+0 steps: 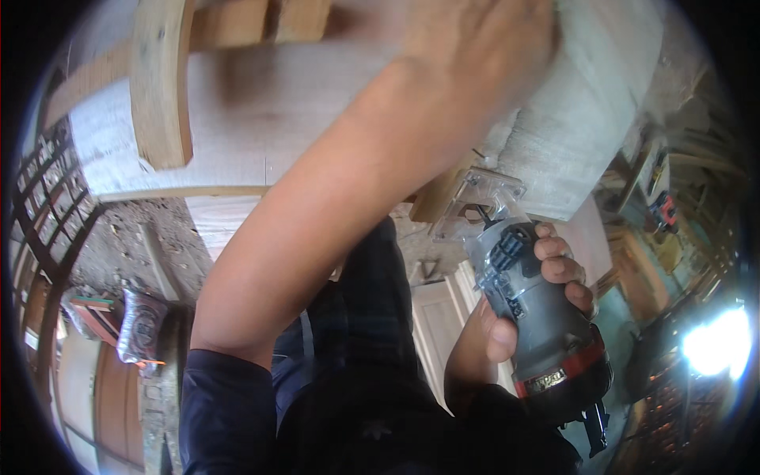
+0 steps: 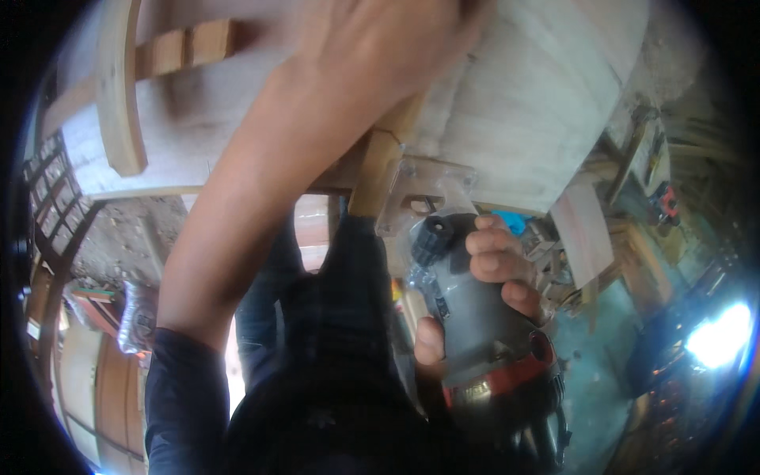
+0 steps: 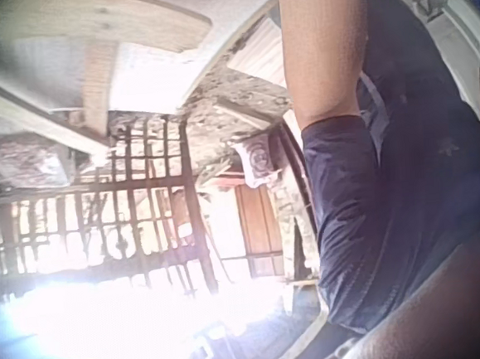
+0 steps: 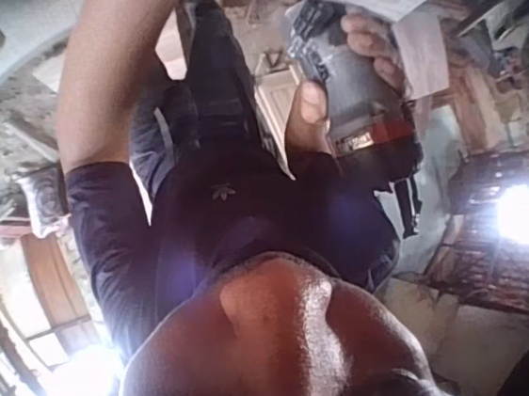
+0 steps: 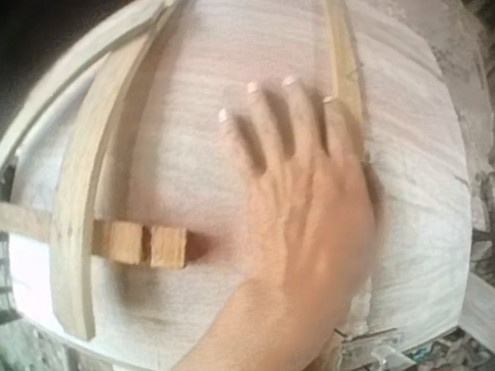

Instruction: Measuring, hammering, and routing wooden panels in a workshop environment.

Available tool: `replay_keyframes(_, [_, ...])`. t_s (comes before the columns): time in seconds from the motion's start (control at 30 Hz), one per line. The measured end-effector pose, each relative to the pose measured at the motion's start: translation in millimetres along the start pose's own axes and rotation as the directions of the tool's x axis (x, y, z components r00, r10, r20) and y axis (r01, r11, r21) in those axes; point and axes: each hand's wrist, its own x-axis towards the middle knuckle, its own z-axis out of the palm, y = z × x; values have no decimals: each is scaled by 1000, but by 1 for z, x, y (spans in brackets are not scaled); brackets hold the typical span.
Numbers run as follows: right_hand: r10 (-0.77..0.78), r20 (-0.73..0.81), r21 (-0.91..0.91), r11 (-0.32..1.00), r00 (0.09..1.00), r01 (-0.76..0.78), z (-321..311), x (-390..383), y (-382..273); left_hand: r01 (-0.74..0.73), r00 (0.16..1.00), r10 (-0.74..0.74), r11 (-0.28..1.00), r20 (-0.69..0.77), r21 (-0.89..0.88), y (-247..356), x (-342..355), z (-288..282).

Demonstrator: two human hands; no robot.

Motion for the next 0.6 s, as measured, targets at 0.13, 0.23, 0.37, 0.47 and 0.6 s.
replay_keyframes(0.13, [120,15,40,992,993,-121,3,7,-16,-123,989,128,990,74,-68,-9,7,-12])
replay_keyframes(0.23, [130,-64,101,987,989,-123,14,14,-16,-169,965,177,984,194,-59,-5,6,-22])
replay_keyframes(0.37, [133,-46,108,986,990,-128,18,15,-18,-148,969,148,989,197,-17,0,3,-20])
replay_keyframes(0.47, [108,-8,84,991,994,-107,15,13,-15,-111,983,117,993,140,-49,4,0,-15])
replay_keyframes(0.6, [123,-51,81,990,991,-118,22,10,-16,-66,986,74,996,149,-56,2,0,-10])
